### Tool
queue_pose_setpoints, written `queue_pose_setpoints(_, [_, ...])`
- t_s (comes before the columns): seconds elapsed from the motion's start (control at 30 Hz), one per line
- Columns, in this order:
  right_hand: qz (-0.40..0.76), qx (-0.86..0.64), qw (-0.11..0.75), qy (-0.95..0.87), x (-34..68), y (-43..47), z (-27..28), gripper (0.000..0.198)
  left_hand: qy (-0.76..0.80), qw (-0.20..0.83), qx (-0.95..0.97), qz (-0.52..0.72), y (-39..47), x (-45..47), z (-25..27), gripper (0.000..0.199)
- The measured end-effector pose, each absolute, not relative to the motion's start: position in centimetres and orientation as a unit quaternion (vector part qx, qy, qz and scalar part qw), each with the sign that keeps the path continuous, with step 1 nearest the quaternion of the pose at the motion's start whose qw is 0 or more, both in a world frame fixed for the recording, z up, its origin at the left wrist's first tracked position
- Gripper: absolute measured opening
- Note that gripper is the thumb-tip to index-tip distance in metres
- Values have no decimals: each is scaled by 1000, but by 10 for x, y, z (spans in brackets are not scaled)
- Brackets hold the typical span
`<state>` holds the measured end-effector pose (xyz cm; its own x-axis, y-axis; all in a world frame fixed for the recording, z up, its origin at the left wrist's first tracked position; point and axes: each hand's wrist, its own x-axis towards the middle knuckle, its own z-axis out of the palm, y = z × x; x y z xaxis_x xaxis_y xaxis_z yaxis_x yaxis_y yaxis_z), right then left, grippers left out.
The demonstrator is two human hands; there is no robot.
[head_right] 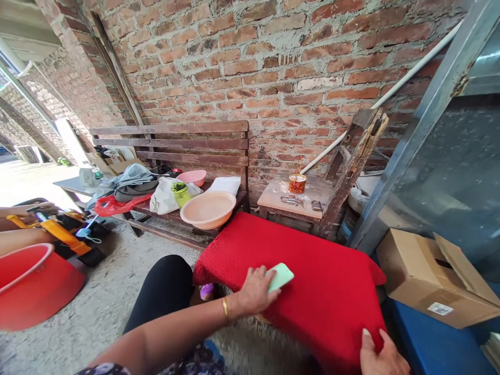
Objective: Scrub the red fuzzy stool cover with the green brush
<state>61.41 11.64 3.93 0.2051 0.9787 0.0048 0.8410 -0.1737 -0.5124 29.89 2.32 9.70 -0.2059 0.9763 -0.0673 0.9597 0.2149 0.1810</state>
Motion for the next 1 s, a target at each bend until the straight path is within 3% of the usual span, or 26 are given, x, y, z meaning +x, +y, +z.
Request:
queue_pose_setpoints(0.17, [146,-754,180,-614,603,111,43,75,828,50,558,26,5,257,98,52])
queue_pose_setpoints(0.53, [131,-749,165,-628,603,108,46,74,608,65,787,80,28,389,67,70])
queue_pose_setpoints(0.7, [112,-749,173,-630,599,105,48,74,695,63,715,50,3,326,76,64])
queue_pose_setpoints(0.83, [150,-762,130,-617,591,101,61,81,761,12,648,28,-20,267,73,56])
queue_pose_setpoints(1.0, [158,-771,112,-607,589,101,62,80,730,-47,680,40,-17,293,64,57])
